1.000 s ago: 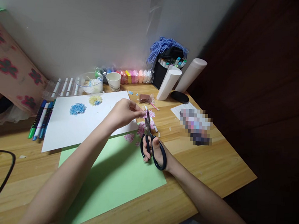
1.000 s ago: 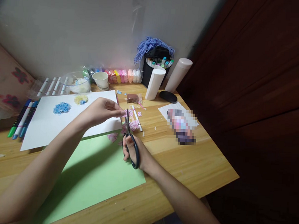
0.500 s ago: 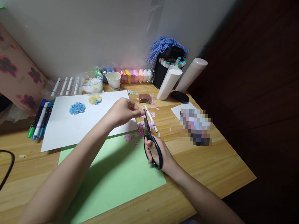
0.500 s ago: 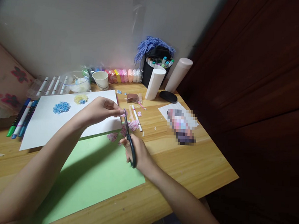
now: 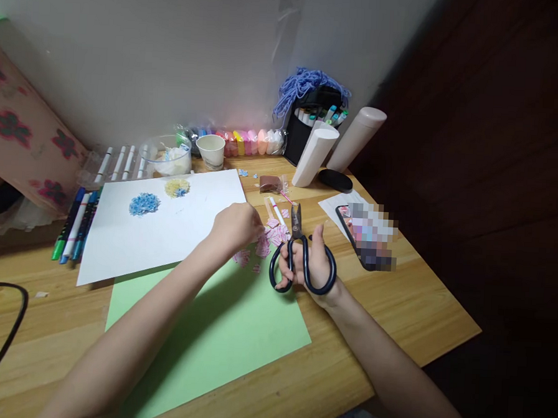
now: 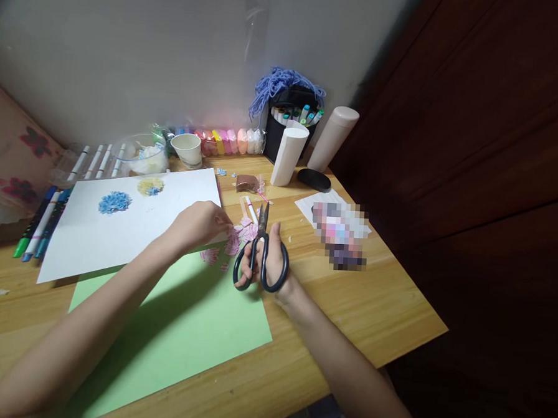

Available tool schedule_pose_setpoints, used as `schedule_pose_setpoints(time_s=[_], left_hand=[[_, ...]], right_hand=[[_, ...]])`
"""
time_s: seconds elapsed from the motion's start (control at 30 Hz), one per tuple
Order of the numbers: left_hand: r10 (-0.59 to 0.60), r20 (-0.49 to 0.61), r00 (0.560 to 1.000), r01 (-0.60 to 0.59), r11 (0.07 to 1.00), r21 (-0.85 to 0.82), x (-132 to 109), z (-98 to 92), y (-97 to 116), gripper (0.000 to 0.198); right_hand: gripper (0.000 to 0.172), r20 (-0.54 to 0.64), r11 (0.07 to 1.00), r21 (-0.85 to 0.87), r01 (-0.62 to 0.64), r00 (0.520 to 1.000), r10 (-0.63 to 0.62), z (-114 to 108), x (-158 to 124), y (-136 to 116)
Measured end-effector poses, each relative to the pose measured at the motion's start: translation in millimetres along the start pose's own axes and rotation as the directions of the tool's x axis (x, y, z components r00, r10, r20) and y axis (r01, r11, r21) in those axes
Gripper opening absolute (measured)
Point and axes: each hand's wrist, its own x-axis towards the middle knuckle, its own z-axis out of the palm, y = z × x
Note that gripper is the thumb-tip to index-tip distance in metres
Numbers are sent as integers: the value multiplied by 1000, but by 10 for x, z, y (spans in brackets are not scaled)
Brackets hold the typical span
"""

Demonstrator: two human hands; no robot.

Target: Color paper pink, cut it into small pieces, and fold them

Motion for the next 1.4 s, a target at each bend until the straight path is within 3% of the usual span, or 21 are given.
schedule_pose_setpoints(time_s=[0.07, 0.13, 0.33, 0.6, 0.7, 0.8, 0.9, 1.03, 1.17, 1.23, 1.4], left_hand=[[35, -114, 993, -28, 998, 63, 39, 117, 5, 21], [107, -141, 984, -94, 991, 98, 84, 224, -7, 20], [217, -137, 966, -206, 974, 90, 147, 396, -13, 17], [218, -63, 974, -224, 968, -113, 190, 347, -35, 10], [228, -67, 971, -237, 941, -241, 211, 275, -65, 12], [245, -47, 968, -241, 869, -433, 201, 177, -71, 10], [276, -6, 961, -234, 804, -546, 157, 72, -47, 11], [319, 33, 947, -242, 777, -581, 87, -41, -11, 18], [282, -17, 959, -228, 738, -635, 50, -136, -29, 25], [235, -75, 969, -225, 718, -658, 38, -196, -50, 27], [89, -173, 981, -187, 683, -706, -18, -336, -68, 26]], right_hand=[[82, -70, 999, 20, 41, 997, -39, -2, -34, -59], [82, -114, 998, 23, 55, 992, -52, 5, -53, -92], [81, -114, 999, 9, 48, 992, -47, 17, -51, -101], [72, -159, 991, -28, 133, 978, -136, -34, -4, -97], [55, -265, 957, -85, 278, 919, -291, -93, 78, -90], [45, -355, 878, -214, 427, 804, -477, -163, 161, -73], [39, -354, 827, -343, 446, 754, -553, -209, 200, -50], [40, -255, 812, -383, 441, 794, -551, -206, 195, -30], [65, -163, 923, -260, 285, 929, -333, -140, 161, 1], [75, -57, 942, -249, 223, 968, -245, -99, 120, 45], [75, 172, 874, -376, 308, 950, -261, -48, -2, 199]])
